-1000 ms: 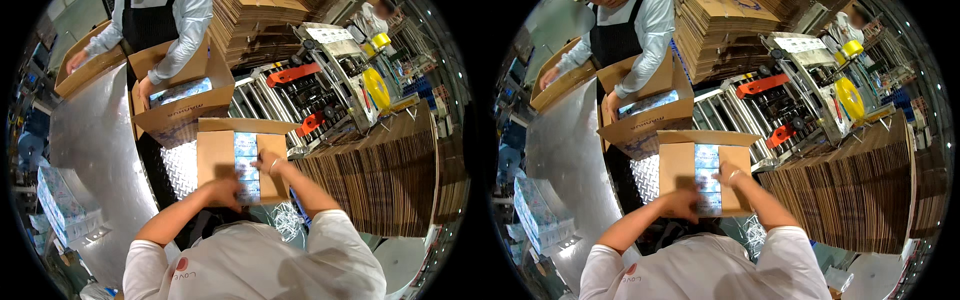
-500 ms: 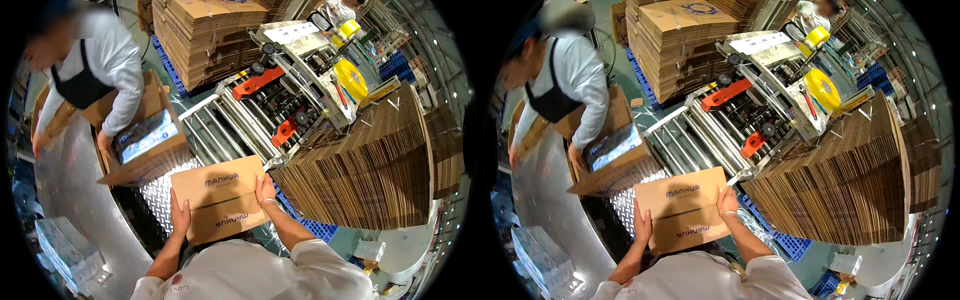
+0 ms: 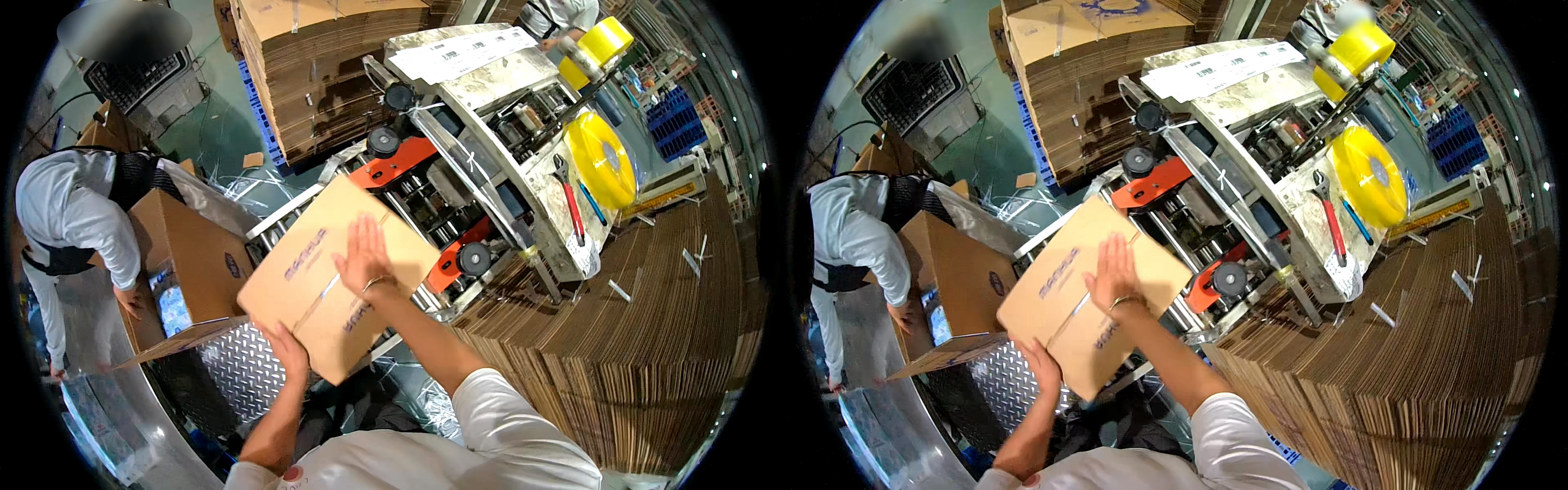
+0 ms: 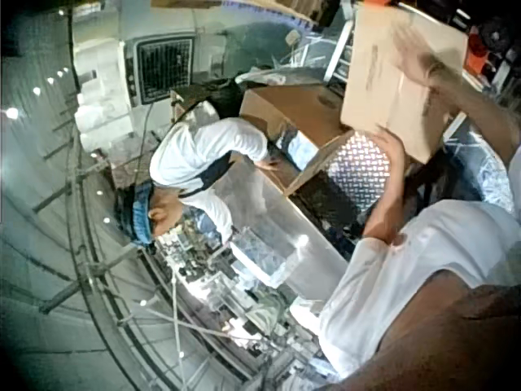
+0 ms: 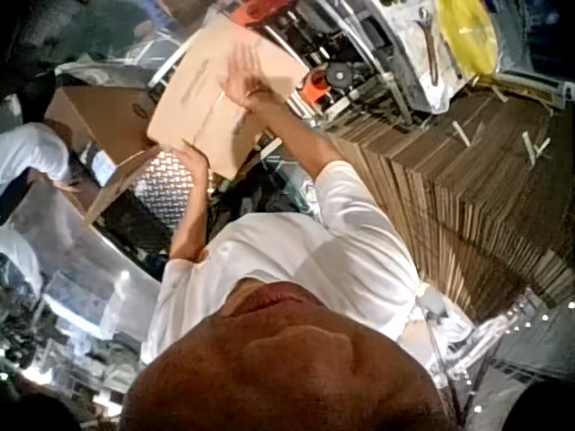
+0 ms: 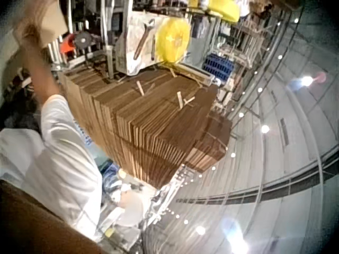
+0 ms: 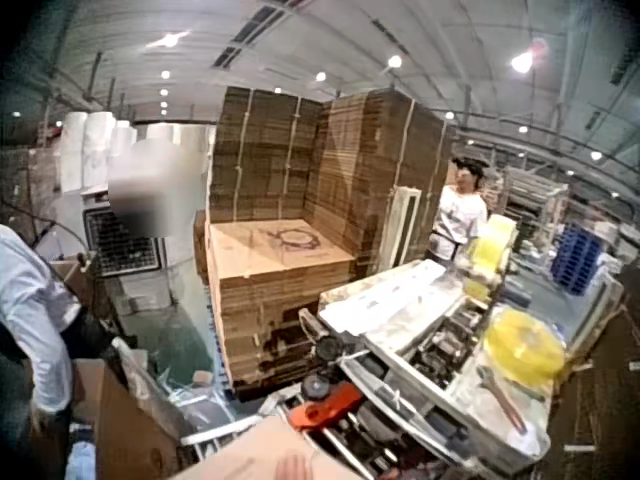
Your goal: The person picks up bundles of tissues from a metal table and packs them into cardboard boxes, then slides the filled boxes onto a conveyor belt.
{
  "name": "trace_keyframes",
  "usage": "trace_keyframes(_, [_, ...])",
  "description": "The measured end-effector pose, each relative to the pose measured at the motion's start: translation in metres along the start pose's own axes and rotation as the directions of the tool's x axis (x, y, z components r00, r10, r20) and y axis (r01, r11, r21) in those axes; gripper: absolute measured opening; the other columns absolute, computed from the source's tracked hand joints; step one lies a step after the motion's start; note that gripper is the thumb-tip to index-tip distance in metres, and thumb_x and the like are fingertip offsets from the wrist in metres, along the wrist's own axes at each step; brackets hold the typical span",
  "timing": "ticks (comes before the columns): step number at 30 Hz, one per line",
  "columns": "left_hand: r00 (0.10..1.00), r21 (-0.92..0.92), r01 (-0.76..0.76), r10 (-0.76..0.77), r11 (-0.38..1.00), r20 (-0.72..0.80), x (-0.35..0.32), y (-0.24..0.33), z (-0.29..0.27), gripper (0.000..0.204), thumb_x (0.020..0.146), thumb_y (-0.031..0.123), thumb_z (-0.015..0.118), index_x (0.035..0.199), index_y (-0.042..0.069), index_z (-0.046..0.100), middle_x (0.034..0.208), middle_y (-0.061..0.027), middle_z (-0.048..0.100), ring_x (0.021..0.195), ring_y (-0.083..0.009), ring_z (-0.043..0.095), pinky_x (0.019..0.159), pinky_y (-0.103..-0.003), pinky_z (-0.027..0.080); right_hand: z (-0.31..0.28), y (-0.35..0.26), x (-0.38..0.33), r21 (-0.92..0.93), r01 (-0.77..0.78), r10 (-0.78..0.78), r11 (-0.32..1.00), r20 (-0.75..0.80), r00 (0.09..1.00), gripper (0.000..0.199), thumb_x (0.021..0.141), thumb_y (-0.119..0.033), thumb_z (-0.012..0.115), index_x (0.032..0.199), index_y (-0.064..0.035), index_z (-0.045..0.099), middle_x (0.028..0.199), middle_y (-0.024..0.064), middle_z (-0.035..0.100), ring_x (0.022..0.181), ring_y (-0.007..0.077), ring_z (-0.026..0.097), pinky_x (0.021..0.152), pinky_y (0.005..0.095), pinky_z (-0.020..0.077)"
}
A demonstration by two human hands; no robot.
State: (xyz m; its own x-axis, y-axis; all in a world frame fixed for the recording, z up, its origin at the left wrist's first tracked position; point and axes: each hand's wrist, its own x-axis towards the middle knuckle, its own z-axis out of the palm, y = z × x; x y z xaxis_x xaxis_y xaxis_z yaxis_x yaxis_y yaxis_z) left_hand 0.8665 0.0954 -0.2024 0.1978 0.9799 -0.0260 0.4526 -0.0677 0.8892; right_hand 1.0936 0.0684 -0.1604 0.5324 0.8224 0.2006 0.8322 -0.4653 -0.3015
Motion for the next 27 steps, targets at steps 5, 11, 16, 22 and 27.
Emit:
trace_keyframes(5, [0.995,-0.063,-0.064,0.069,0.996,0.076,0.043,0.070,0.087,0.058,0.092,0.019,0.036,0.138,-0.003,0.009,0.138,-0.0268,0.023,0.126,-0.0362,0.028,0.103,-0.037,0.022,-0.023,0.085,0.033,-0.115,-0.134,0.129,0.984,-0.044,0.991,0.066,0.086,-0.036,0.043,0.129,0.0105,0.029,0.139,0.0282,0.021,0.131,0.0386,0.015,0.108,0.0451,0.0120])
trace_keyframes(11, [0.950,-0.166,-0.086,0.131,0.982,0.282,0.055,0.069,0.153,0.062,0.092,0.023,0.035,0.140,0.004,0.002,0.136,-0.0281,0.026,0.122,-0.0376,0.034,0.100,-0.037,0.027,0.000,0.053,-0.011,0.008,0.097,-0.092,0.995,-0.242,0.966,0.057,0.084,-0.025,0.047,0.127,0.0098,0.034,0.133,0.0281,0.032,0.128,0.0389,0.027,0.106,0.0460,0.0199])
trace_keyframes(16, [0.620,-0.066,-0.128,0.132,0.990,0.773,0.065,-0.011,0.096,0.047,0.094,0.037,0.035,0.129,0.007,0.042,0.100,-0.0163,0.060,0.094,-0.0246,0.056,0.079,-0.033,0.041,0.023,-0.028,-0.146,0.542,0.154,-0.076,0.826,-0.164,0.984,0.041,0.082,-0.020,0.054,0.116,0.0021,0.046,0.092,0.0203,0.053,0.084,0.0352,0.053,0.074,0.0421,0.0428])
trace_keyframes(22, [0.220,0.159,-0.723,0.005,0.672,0.976,-0.044,-0.233,-0.102,0.025,0.083,0.022,0.045,0.096,0.002,0.053,0.072,-0.0215,0.059,0.071,-0.0362,0.059,0.056,-0.050,0.044,-0.103,-0.020,-0.318,0.357,-0.554,0.494,0.752,0.251,0.832,0.027,0.082,-0.018,0.057,0.106,-0.0044,0.059,0.099,0.0158,0.062,0.087,0.0254,0.062,0.074,0.0337,0.0498])
trace_keyframes(27, [0.375,0.562,-0.475,-0.423,0.677,0.825,-0.038,-0.264,-0.236,0.022,0.083,0.021,0.046,0.089,0.002,0.053,0.075,-0.0189,0.058,0.070,-0.0319,0.059,0.054,-0.045,0.044,-0.329,-0.015,-0.297,-0.116,-0.310,0.174,0.944,-0.622,0.764,0.019,0.072,-0.003,0.060,0.091,-0.0029,0.059,0.085,0.0157,0.060,0.078,0.0331,0.058,0.072,0.0394,0.0471])
